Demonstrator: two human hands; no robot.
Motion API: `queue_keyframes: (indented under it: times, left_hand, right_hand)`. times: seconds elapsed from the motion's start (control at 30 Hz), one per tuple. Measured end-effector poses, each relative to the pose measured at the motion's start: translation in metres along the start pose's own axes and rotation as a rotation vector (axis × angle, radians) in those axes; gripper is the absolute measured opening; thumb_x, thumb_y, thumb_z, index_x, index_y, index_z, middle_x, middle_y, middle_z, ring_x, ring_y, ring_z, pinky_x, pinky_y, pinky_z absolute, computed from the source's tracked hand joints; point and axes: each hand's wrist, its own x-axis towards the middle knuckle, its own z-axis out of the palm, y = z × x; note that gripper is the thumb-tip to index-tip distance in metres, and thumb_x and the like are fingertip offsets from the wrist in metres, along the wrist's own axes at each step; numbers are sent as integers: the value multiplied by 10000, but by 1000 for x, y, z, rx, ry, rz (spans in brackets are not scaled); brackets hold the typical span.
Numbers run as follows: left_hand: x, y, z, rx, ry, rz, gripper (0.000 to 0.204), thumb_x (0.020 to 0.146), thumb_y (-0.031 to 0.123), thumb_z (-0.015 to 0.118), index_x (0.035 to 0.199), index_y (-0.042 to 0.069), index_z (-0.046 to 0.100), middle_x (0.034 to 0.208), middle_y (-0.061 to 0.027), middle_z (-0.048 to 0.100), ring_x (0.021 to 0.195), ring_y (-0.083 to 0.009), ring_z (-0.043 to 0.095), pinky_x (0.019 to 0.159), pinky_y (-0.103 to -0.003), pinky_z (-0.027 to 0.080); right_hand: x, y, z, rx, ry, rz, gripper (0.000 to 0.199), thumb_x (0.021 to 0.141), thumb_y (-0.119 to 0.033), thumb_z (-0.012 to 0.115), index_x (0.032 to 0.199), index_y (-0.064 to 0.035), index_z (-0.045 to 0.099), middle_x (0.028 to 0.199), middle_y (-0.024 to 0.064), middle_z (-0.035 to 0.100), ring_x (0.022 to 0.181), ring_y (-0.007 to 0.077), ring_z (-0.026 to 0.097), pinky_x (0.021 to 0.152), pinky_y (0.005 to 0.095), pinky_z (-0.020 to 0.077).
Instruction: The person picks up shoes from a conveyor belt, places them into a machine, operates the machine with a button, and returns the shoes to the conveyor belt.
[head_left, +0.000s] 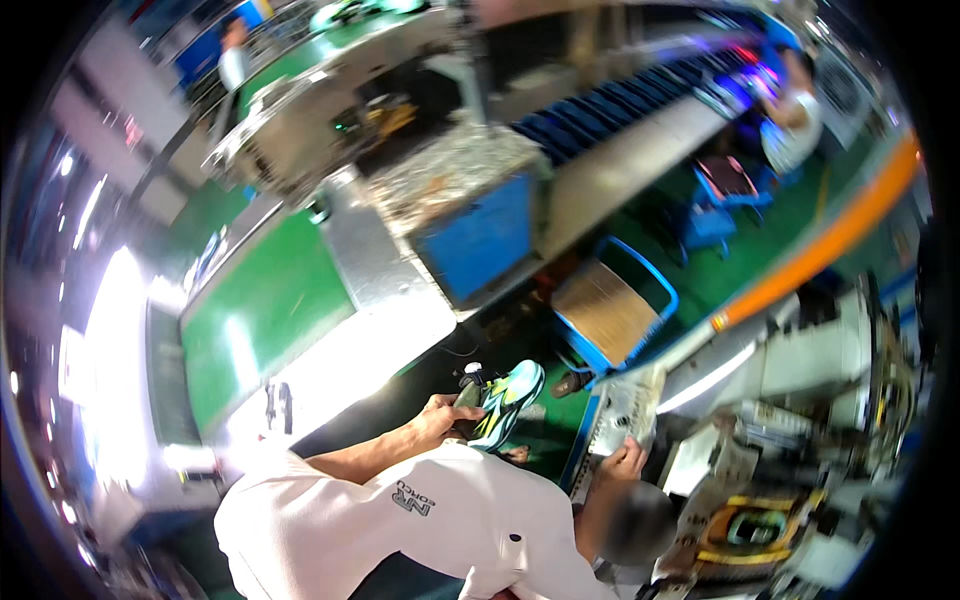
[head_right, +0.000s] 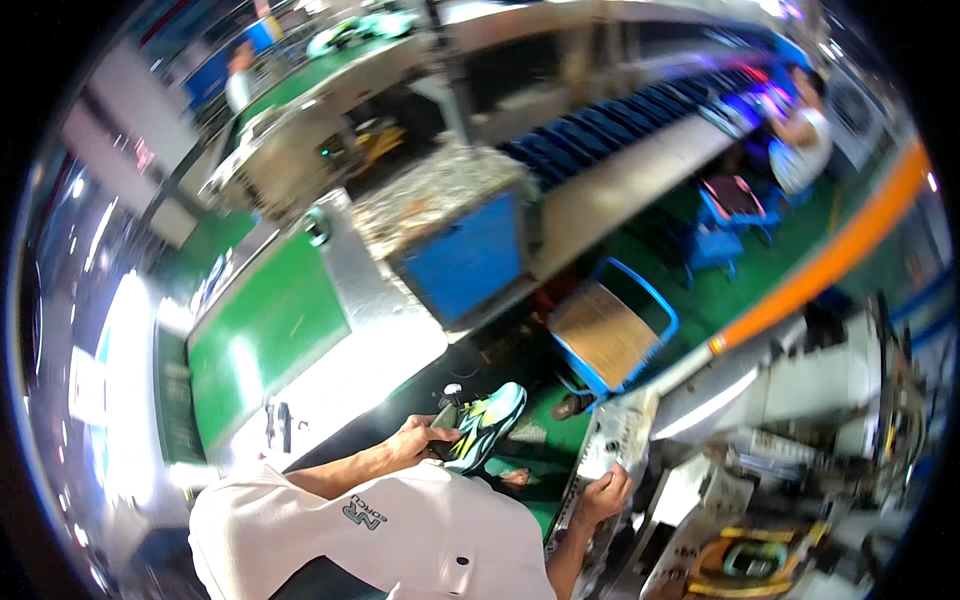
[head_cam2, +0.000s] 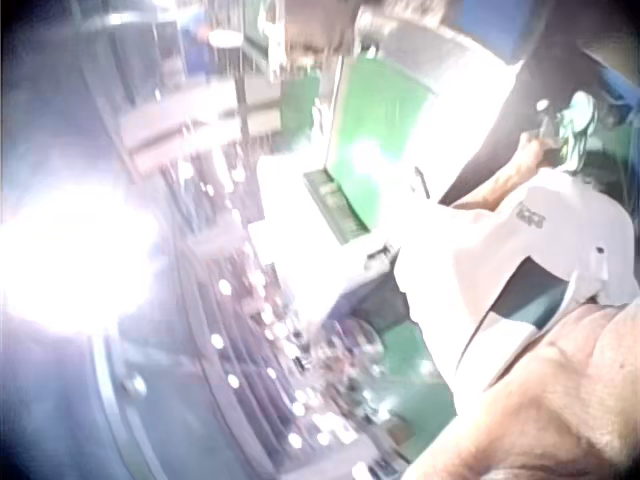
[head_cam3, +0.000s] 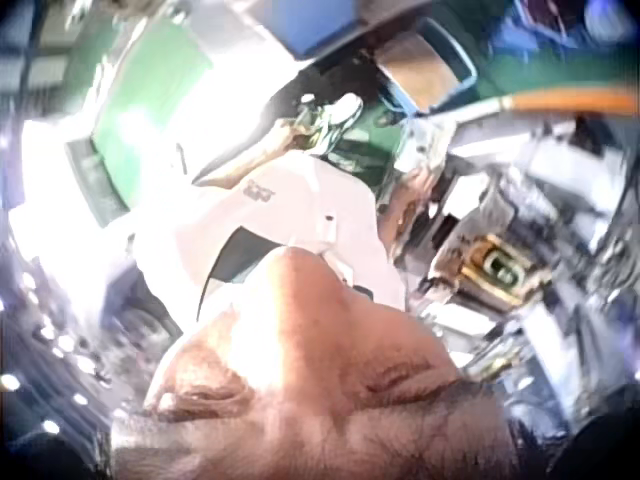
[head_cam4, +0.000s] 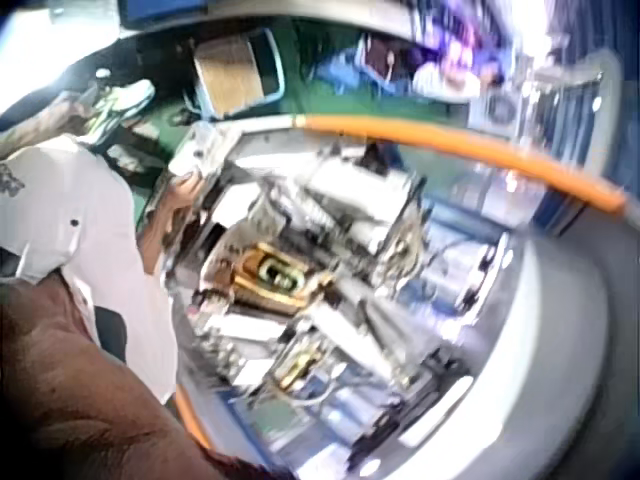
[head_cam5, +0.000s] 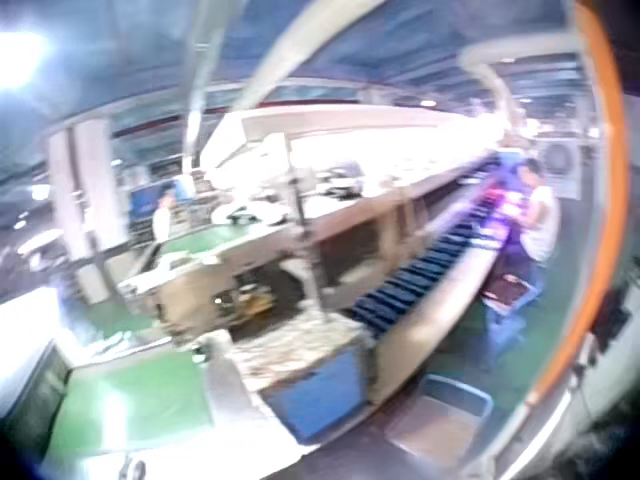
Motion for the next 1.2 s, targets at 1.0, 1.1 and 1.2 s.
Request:
queue_keyframes:
  times: [1.0,1.1,1.2]
  left_hand:
    - [239,252,-689,-172,1323,244,620,650,261,687,1152,-37,480,1080,-247,590,1036,-379,564,880,-420,450]
    - [280,269,-722,59,1253,305,700,723,258,636,1286,-24,333,1140,-252,557,1064,-402,536,920,-436,425]
    - [322,279,-711,238,1519,516,730,789,218,624,1351,-52,244,1364,-273,318,1259,-409,328,999,-531,304]
  right_hand:
    - [459,-771,303,162,-589,-713,740,778,-257,704,1331,72,339,1294,232,454,1156,277,485,976,327,370]
    - [466,-795,329,-2,-600,-765,689,776,-309,704,1275,72,420,1180,174,538,1079,217,515,938,300,367]
    - [436,-806,324,23,-622,-701,583,801,-243,663,1248,62,445,1139,128,548,1058,209,507,955,320,349]
